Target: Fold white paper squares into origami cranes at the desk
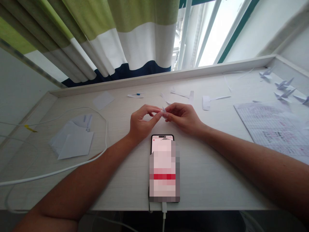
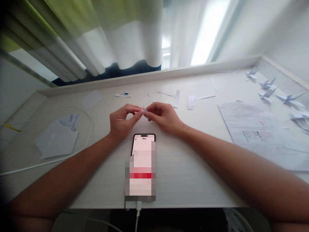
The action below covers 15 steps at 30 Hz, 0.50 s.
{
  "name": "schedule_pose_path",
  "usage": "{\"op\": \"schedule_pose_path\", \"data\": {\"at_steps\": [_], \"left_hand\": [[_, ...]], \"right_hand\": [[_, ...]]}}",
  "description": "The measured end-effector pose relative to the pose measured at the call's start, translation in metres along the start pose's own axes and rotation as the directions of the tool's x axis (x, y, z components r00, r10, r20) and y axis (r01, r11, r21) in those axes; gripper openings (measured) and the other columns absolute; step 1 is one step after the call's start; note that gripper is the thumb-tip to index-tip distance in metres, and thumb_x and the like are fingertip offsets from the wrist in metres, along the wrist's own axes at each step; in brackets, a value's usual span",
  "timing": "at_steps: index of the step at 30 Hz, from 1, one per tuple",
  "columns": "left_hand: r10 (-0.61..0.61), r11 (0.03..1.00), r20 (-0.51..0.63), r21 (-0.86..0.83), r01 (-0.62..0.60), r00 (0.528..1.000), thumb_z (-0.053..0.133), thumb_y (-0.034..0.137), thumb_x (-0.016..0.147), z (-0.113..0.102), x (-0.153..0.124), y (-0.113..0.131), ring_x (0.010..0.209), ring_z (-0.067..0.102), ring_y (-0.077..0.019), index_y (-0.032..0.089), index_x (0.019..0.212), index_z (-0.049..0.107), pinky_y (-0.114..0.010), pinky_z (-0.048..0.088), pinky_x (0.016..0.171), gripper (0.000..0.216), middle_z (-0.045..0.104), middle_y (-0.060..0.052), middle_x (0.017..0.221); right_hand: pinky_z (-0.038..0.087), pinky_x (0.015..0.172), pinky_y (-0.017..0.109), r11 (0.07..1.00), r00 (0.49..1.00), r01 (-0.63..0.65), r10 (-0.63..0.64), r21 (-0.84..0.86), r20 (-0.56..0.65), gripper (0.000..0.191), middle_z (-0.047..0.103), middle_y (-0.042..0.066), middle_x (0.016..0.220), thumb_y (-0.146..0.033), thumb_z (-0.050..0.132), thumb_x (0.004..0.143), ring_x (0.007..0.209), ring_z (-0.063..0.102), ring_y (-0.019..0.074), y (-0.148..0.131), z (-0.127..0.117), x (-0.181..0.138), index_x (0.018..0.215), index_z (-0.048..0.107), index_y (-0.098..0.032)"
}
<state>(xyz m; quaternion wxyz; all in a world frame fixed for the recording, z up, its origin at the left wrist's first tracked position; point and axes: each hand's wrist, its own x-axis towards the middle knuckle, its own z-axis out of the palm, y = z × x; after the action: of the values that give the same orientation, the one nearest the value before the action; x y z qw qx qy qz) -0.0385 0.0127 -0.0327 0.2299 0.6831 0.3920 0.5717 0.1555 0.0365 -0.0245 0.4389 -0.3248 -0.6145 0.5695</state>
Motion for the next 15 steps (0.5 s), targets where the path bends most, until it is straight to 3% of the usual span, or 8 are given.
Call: {"op": "schedule_pose_path", "data": {"at_steps": [6, 10, 15], "left_hand": [[-0.024, 0.999, -0.016, 0.023, 0.025, 1.000, 0.079, 0.025, 0.087, 0.0000, 0.0008, 0.0010, 0.091, 0.075, -0.0191, 0.021, 0.088, 0.075, -0.033, 0.057, 0.078, 0.005, 0.080, -0.006, 0.096], [-0.114, 0.993, -0.074, -0.039, 0.111, 0.991, 0.084, 0.026, 0.082, 0.0017, 0.0012, -0.0017, 0.087, 0.076, -0.0185, 0.020, 0.090, 0.072, -0.031, 0.058, 0.074, 0.016, 0.079, -0.004, 0.090], [-0.150, 0.982, -0.052, -0.121, 0.143, 0.987, 0.086, 0.023, 0.079, 0.0021, 0.0020, -0.0047, 0.084, 0.075, -0.0159, 0.020, 0.097, 0.069, -0.028, 0.058, 0.073, 0.025, 0.078, -0.003, 0.092]], "right_hand": [[0.060, 0.075, 0.034, 1.000, 1.000, -0.013, 0.013, -0.023, 0.001, 0.042, 0.075, 0.005, 0.087, -0.057, 0.088, 0.075, 0.077, 0.068, 0.0179, 0.0000, 0.0003, 0.0000, 0.091, 0.078, -0.020], [0.060, 0.075, 0.034, 1.000, 1.000, -0.016, 0.016, -0.022, 0.002, 0.042, 0.075, 0.004, 0.086, -0.057, 0.088, 0.075, 0.076, 0.068, 0.0175, 0.0002, 0.0004, -0.0001, 0.092, 0.078, -0.020], [0.060, 0.075, 0.033, 1.000, 1.000, -0.020, 0.020, -0.005, 0.004, 0.040, 0.075, 0.004, 0.086, -0.054, 0.089, 0.075, 0.076, 0.068, 0.0171, 0.0013, -0.0009, 0.0007, 0.092, 0.078, -0.020]]}}
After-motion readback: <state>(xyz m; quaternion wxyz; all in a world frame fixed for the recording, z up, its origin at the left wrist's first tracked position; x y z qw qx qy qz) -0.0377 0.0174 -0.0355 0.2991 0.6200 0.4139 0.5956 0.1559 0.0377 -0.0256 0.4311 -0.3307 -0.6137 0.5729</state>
